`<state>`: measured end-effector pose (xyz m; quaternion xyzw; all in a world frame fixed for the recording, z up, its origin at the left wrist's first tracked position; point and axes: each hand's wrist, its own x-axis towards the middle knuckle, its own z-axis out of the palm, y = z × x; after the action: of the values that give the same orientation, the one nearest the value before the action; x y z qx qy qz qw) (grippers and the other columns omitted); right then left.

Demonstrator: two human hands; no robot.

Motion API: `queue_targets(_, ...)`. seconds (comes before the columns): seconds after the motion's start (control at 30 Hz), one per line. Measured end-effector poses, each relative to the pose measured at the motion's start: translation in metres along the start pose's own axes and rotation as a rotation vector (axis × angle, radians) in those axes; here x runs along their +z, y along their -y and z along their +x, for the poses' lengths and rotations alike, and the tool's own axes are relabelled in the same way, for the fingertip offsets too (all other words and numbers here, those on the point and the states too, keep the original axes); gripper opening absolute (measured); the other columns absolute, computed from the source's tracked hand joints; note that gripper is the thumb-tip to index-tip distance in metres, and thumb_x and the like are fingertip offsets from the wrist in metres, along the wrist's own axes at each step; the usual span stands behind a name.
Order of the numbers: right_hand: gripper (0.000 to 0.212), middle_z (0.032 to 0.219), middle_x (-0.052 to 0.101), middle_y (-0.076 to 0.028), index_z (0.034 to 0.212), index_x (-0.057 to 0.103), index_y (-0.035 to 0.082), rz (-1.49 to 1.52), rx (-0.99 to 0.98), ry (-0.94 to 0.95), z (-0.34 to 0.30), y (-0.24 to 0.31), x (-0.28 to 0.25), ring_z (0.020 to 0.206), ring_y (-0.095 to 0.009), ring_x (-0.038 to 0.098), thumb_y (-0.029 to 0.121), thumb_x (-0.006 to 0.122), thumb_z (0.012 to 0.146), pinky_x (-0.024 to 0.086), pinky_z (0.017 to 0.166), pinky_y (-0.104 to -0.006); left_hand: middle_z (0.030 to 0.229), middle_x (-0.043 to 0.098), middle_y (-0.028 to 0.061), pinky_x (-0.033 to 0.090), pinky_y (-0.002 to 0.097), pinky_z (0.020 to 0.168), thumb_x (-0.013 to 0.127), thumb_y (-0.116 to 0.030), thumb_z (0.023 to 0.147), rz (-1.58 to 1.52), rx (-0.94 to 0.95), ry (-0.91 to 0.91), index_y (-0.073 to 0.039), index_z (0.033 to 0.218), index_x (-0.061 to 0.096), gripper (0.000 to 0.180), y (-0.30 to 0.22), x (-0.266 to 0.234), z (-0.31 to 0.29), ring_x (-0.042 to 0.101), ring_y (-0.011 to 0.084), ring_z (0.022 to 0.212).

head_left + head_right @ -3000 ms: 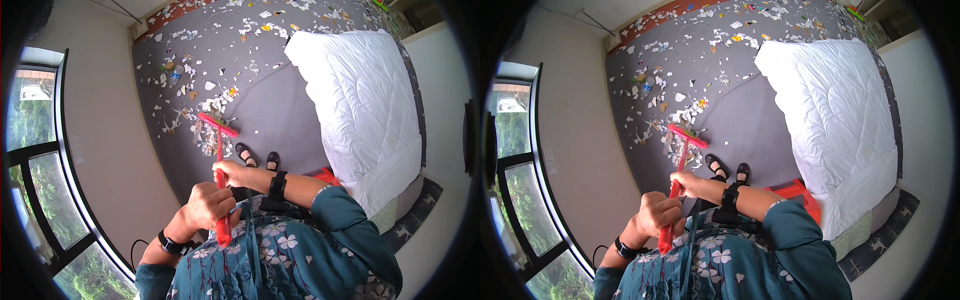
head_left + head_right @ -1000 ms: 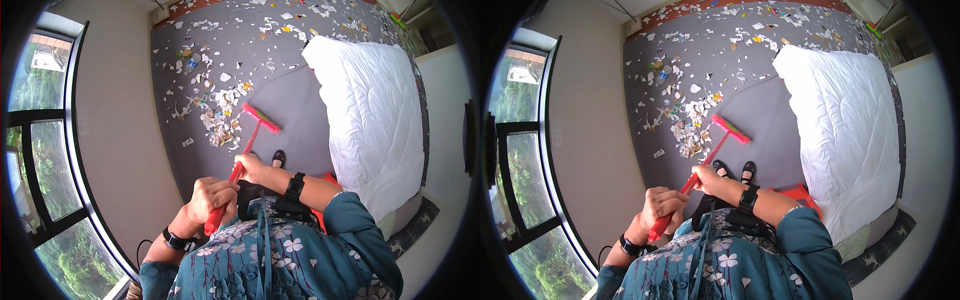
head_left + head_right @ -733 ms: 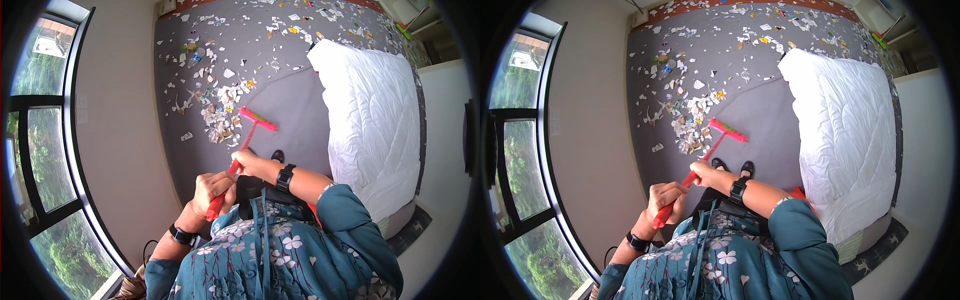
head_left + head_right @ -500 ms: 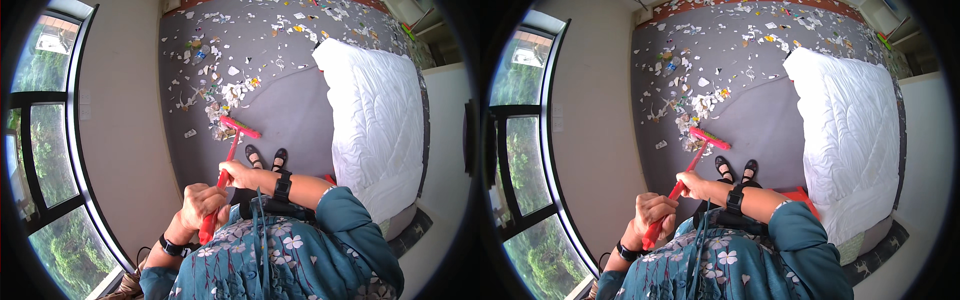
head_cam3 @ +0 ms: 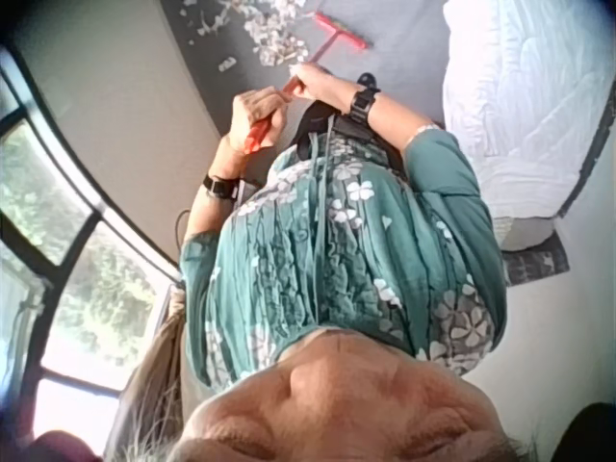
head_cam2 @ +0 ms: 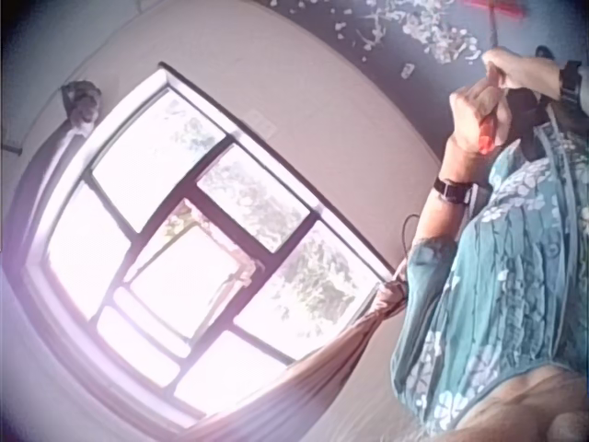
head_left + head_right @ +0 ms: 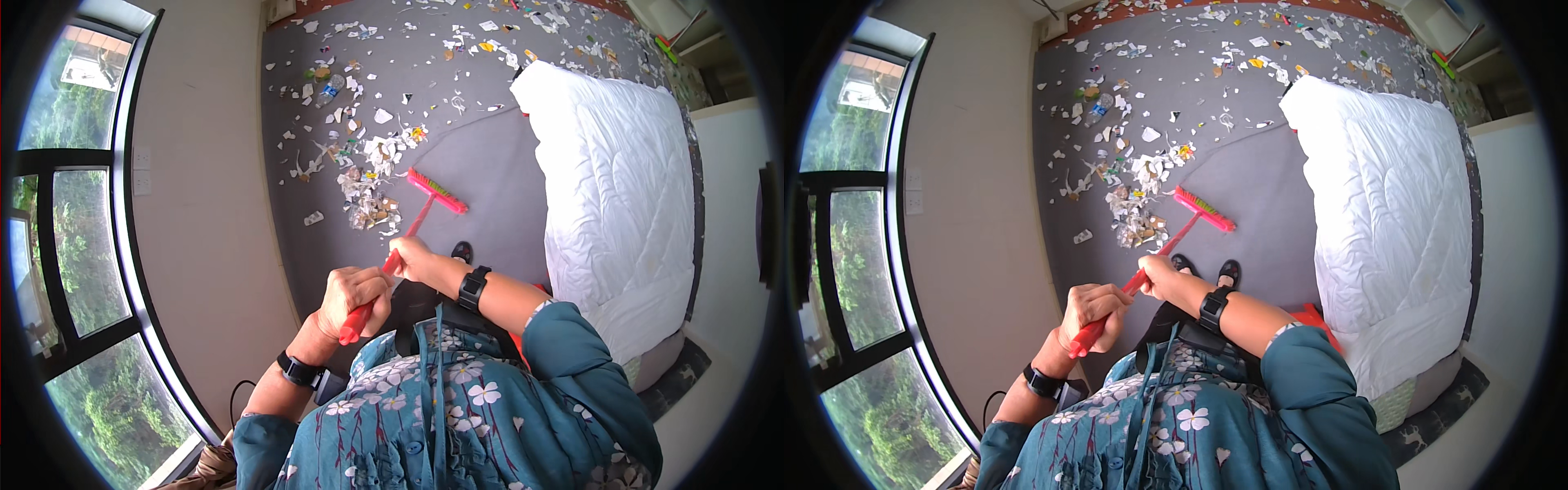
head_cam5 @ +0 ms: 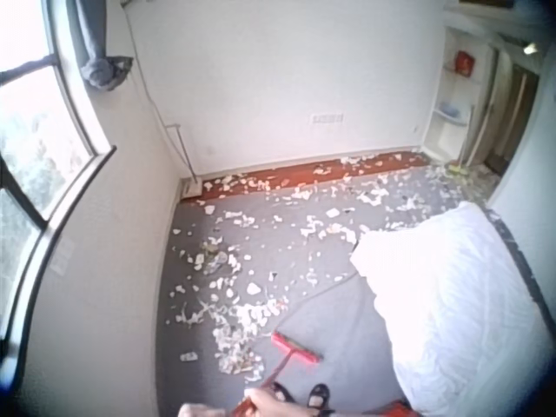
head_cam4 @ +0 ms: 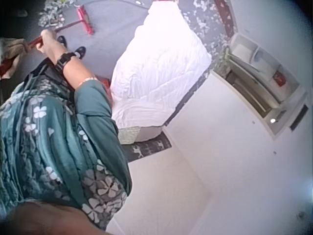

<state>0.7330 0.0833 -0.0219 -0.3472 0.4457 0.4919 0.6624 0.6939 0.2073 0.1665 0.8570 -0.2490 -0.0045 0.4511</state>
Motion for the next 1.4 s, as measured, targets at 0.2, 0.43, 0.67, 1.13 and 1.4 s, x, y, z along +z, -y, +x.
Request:
queue_targets(0.2,0.015,0.064,0.055,0.0,0.075,0.054,0.013,-0.194,0.079,0.238,-0.016,-0.015,0.031,0.055,-0.014,0.055,0.011,0.061,0.088,0.044,0.048,-0.0297,0.074,0.068,0.0079,0.046,0.0315,0.047,0.063,-0.001,0.069,0.099,0.023,0.052,-0.006,0.067,0.057,0.008,-0.024,-0.028,-0.006,0.059,0.0208,0.049)
queue_targets(0.43,0.013,0.067,0.056,-0.003,0.081,0.054,0.01,-0.112,0.029,0.227,-0.063,-0.009,0.035,0.059,-0.017,0.059,0.01,0.062,0.09,0.051,0.054,-0.0345,0.076,0.067,0.007,0.041,0.031,0.044,0.066,-0.003,0.064,0.079,0.106,0.057,-0.007,0.07,0.059,0.01,-0.044,-0.036,-0.002,0.054,0.0186,0.046)
queue_targets(0.67,0.015,0.064,0.049,-0.004,0.074,0.051,0.009,-0.114,-0.02,0.034,-0.022,0.008,0.003,0.045,-0.013,0.043,0.009,0.057,0.088,0.034,0.037,-0.0255,0.076,0.068,0.0108,0.048,0.034,0.051,0.055,0.005,0.063,-0.03,-0.027,-0.064,-0.002,0.066,0.057,0.008,-0.009,-0.009,-0.004,0.059,0.0245,0.05)
queue_targets(1.13,0.017,0.065,0.054,-0.003,0.072,0.052,0.01,-0.077,0.096,0.2,-0.062,-0.018,0.03,0.046,-0.013,0.046,0.008,0.057,0.089,0.037,0.041,-0.0274,0.076,0.067,0.0079,0.043,0.0323,0.046,0.061,0.0,0.062,0.041,0.068,0.043,-0.006,0.069,0.058,0.01,-0.042,-0.044,-0.01,0.056,0.0203,0.047)
queue_targets(1.4,0.017,0.063,0.051,-0.003,0.071,0.05,0.01,-0.215,-0.007,-0.02,-0.002,0.0,0.007,0.045,-0.013,0.045,0.008,0.056,0.087,0.036,0.038,-0.0263,0.081,0.069,0.0127,0.053,0.035,0.057,0.053,0.008,0.064,-0.023,-0.085,-0.011,0.0,0.071,0.058,0.012,0.003,-0.004,-0.015,0.065,0.0275,0.059)
